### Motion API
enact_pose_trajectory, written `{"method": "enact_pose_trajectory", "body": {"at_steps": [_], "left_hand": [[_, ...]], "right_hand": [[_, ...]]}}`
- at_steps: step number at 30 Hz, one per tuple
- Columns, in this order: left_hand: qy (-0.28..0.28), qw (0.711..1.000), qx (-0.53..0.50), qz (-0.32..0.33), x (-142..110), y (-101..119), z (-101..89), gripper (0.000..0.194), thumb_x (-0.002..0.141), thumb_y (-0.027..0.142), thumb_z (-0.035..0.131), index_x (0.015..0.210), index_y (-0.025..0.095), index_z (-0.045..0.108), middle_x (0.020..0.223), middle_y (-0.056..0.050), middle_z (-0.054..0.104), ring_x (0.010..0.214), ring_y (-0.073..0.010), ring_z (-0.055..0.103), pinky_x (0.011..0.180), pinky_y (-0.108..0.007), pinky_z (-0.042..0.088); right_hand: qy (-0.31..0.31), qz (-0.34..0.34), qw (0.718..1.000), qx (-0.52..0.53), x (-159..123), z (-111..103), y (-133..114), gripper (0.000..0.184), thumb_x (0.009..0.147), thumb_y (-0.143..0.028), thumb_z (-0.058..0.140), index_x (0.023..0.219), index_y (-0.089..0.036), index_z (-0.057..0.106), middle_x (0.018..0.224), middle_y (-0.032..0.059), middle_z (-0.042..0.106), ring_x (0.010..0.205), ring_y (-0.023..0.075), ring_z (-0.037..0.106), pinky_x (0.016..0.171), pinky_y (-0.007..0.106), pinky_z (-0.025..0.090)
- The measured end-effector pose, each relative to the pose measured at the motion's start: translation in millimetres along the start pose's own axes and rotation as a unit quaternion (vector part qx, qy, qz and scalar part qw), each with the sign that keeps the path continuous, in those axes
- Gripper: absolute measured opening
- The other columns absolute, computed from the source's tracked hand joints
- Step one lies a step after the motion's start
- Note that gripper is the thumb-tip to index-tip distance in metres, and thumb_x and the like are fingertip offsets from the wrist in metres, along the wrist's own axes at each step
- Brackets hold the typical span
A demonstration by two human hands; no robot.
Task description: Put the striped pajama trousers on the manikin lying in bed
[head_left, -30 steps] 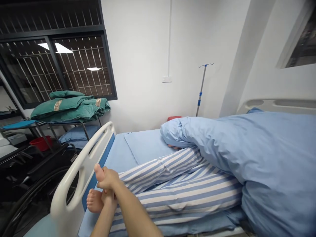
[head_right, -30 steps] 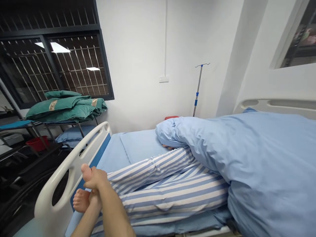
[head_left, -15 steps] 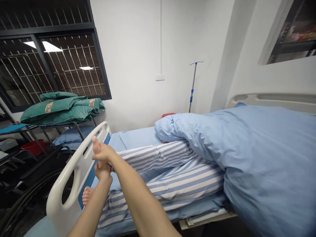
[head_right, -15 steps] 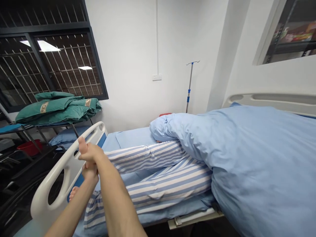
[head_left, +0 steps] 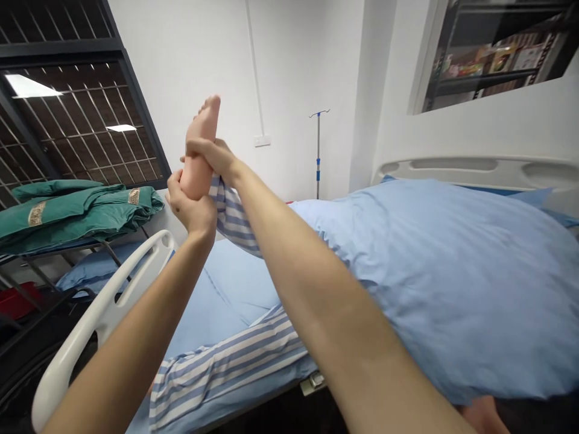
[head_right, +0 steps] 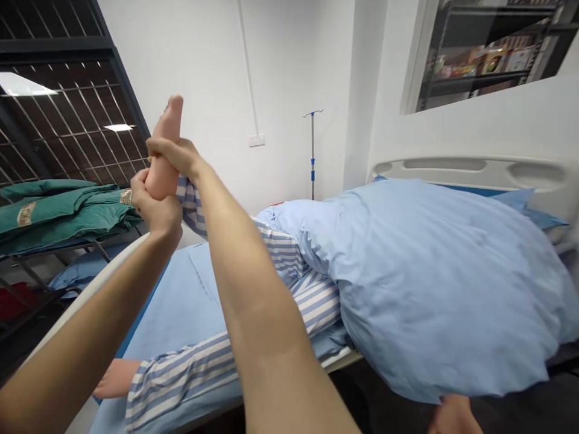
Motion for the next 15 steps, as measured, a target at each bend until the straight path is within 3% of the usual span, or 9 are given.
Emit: {"method": "enact_pose_trajectory", "body": {"at_steps": [3,6,10,15], "left_hand": [[-0.029,0.999,-0.012,0.005,-1,19,14.3,0.062,0.061,0.000,0.053,0.120,0.014,0.044,0.111,-0.005,0.048,0.103,-0.0181,0.048,0.091,-0.038,0.039],[-0.041,0.999,-0.021,-0.004,-1,13,11.8,0.060,0.063,0.004,0.054,0.120,0.017,0.042,0.114,-0.004,0.047,0.108,-0.0200,0.047,0.093,-0.038,0.038],[-0.020,0.999,-0.031,-0.027,0,-19,-10.0,0.057,0.060,0.008,0.058,0.115,0.020,0.047,0.107,-0.003,0.052,0.106,-0.0227,0.051,0.091,-0.039,0.041],[0.007,0.996,0.007,-0.093,-4,-83,-57.0,0.056,0.054,0.008,0.059,0.107,0.021,0.052,0.089,0.000,0.056,0.093,-0.0232,0.057,0.080,-0.038,0.047]], "right_hand": [[0.025,-0.019,1.000,0.005,0,-24,-14,0.040,0.081,-0.036,0.039,0.096,-0.001,0.051,0.089,0.0030,0.052,0.102,0.0240,0.056,0.082,0.044,0.042],[0.020,-0.018,1.000,0.011,-12,-19,-23,0.036,0.080,-0.032,0.043,0.095,0.000,0.051,0.089,0.0032,0.053,0.101,0.0247,0.057,0.081,0.044,0.043],[-0.033,0.023,0.999,0.004,-27,18,-14,0.030,0.073,-0.027,0.054,0.090,-0.002,0.055,0.082,0.0030,0.059,0.089,0.0202,0.060,0.077,0.034,0.048],[-0.057,0.054,0.996,-0.049,-30,70,27,0.029,0.071,-0.025,0.058,0.089,-0.002,0.059,0.082,0.0029,0.062,0.083,0.0133,0.059,0.074,0.022,0.046]]}}
Point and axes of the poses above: each hand's wrist, its own x-axis towards the middle knuckle, its own z-axis out of the palm, y = z × x, the point moved 9 cm from there along x, towards the middle knuckle
